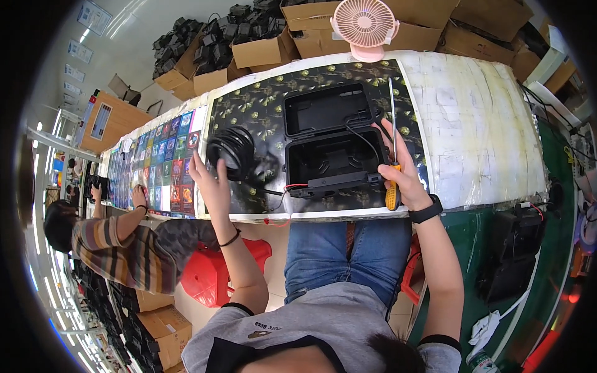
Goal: Assembling and packing electronic monitoring devices into black protective cases.
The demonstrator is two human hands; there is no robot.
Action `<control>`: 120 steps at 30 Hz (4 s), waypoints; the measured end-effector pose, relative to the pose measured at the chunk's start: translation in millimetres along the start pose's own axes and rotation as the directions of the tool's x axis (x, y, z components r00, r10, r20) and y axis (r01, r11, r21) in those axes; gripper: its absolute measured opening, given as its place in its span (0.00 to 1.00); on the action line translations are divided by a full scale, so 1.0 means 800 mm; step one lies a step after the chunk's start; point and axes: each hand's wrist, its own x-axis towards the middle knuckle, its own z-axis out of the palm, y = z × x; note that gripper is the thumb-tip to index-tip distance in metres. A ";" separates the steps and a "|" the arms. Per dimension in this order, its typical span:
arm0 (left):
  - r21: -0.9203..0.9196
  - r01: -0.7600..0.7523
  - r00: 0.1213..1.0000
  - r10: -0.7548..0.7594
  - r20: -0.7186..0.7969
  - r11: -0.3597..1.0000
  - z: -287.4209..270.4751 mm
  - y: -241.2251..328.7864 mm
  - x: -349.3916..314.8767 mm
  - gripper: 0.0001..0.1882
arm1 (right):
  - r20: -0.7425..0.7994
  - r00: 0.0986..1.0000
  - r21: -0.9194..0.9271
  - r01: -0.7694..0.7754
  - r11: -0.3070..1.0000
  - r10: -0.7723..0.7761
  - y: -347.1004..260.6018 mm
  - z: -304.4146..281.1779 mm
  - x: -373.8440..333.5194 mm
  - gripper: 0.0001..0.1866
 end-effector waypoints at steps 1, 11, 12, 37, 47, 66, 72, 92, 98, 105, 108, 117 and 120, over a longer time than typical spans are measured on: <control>0.115 -0.060 0.998 0.058 0.016 0.992 -0.010 0.011 -0.012 0.29 | 0.003 1.000 0.000 -0.003 1.000 0.003 0.000 0.002 -0.002 0.52; -0.532 -0.061 0.657 0.435 0.616 0.845 -0.052 0.083 -0.113 0.35 | -0.087 0.992 0.093 0.104 0.990 -0.096 0.023 0.022 -0.017 0.50; -0.546 0.039 0.545 0.440 0.713 0.837 -0.054 0.087 -0.115 0.32 | -0.074 0.993 0.101 0.095 0.990 -0.088 0.026 0.021 -0.022 0.51; -0.332 -0.419 0.713 0.533 0.455 0.845 -0.035 0.159 -0.057 0.20 | -0.023 0.997 0.148 0.077 0.986 -0.075 0.042 0.013 -0.021 0.52; -0.382 -0.537 0.487 0.646 0.588 0.752 -0.022 0.197 -0.068 0.28 | -0.015 0.995 0.164 0.098 0.982 -0.097 0.043 0.013 -0.022 0.53; -0.264 -0.541 0.717 0.602 0.352 0.799 -0.027 0.197 -0.093 0.32 | -0.022 0.997 0.177 0.075 0.981 -0.072 0.043 0.014 -0.026 0.52; -0.412 -0.491 0.730 0.621 0.287 0.768 0.013 0.230 -0.117 0.25 | -0.016 0.990 0.199 0.144 0.969 -0.143 0.048 0.017 -0.021 0.49; -0.558 -0.657 0.607 0.794 0.007 0.507 0.010 0.190 -0.143 0.06 | -0.343 0.935 0.071 0.116 0.991 -0.085 0.045 0.025 -0.017 0.31; -0.555 -0.657 0.641 0.765 -0.056 0.510 0.014 0.186 -0.161 0.08 | -0.412 0.911 0.114 0.063 0.992 -0.011 0.057 0.017 -0.017 0.37; -0.530 -0.675 0.631 0.773 -0.056 0.513 0.017 0.182 -0.167 0.08 | -0.324 0.946 0.098 0.005 0.995 0.027 0.041 0.016 -0.016 0.42; -0.557 -0.652 0.646 0.761 -0.052 0.515 0.015 0.180 -0.170 0.08 | -0.270 0.960 0.089 -0.055 0.994 0.077 0.039 0.004 -0.013 0.42; -0.263 -0.712 0.695 0.707 -0.131 0.651 -0.009 0.156 -0.168 0.10 | -0.247 0.967 0.145 0.099 0.984 -0.060 0.031 0.009 -0.013 0.49; -0.293 -0.511 0.855 0.512 -0.082 0.808 -0.008 0.129 -0.159 0.43 | -0.239 0.967 0.122 0.120 0.985 -0.088 0.022 0.002 -0.013 0.52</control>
